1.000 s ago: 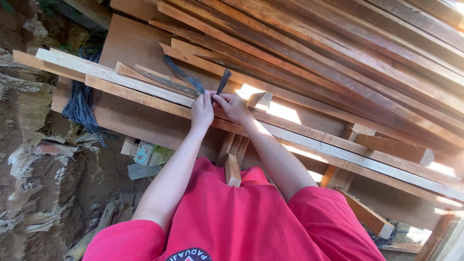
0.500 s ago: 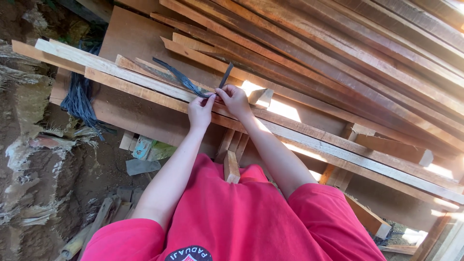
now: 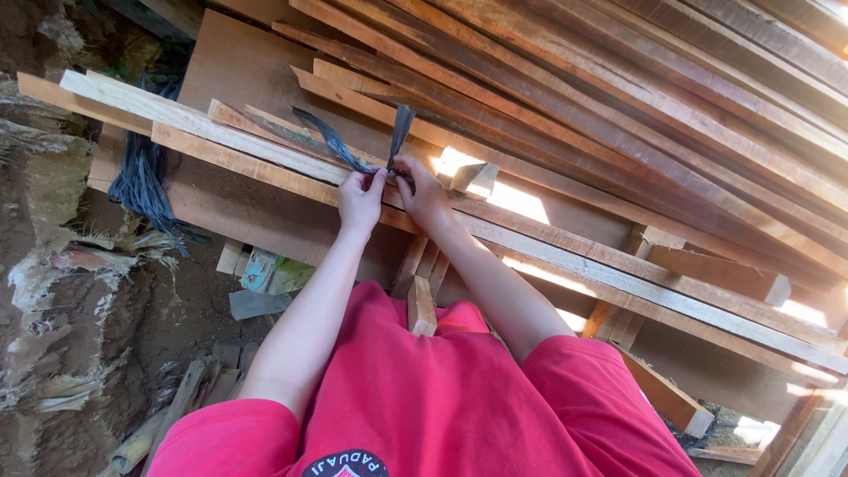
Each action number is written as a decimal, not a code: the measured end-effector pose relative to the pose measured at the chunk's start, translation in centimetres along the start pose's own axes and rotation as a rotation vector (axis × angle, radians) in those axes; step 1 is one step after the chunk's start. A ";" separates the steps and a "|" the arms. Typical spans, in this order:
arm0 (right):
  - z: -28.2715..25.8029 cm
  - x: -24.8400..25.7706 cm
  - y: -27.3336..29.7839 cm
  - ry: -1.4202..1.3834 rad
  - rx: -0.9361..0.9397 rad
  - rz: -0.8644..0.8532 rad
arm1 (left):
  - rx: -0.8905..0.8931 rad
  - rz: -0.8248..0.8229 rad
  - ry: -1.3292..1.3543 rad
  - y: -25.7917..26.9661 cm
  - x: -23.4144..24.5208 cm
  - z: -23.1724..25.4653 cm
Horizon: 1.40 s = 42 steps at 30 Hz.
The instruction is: Bundling several pieces of thin wood together using black plastic ties.
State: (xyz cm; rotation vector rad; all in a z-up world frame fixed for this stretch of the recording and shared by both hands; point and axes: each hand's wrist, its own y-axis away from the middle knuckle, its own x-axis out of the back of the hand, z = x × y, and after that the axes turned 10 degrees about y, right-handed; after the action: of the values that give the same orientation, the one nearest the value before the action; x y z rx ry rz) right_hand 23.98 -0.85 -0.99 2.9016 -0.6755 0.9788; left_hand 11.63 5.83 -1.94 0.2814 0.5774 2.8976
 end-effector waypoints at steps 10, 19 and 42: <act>0.4 -0.1 -1.5 0.031 0.085 0.100 | -0.061 -0.088 -0.040 1.0 0.0 -0.1; 2.5 1.2 -2.7 -0.564 -0.380 -0.416 | 0.018 -0.078 0.151 0.6 0.0 0.9; -0.2 -0.3 -2.4 -0.168 -0.096 0.102 | 0.150 -0.068 0.161 0.6 0.7 2.6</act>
State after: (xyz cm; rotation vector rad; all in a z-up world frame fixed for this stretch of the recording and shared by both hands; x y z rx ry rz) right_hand 24.56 1.51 -0.69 2.9123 -0.8608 0.6925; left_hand 11.47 6.39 0.72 0.0468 0.8155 2.8327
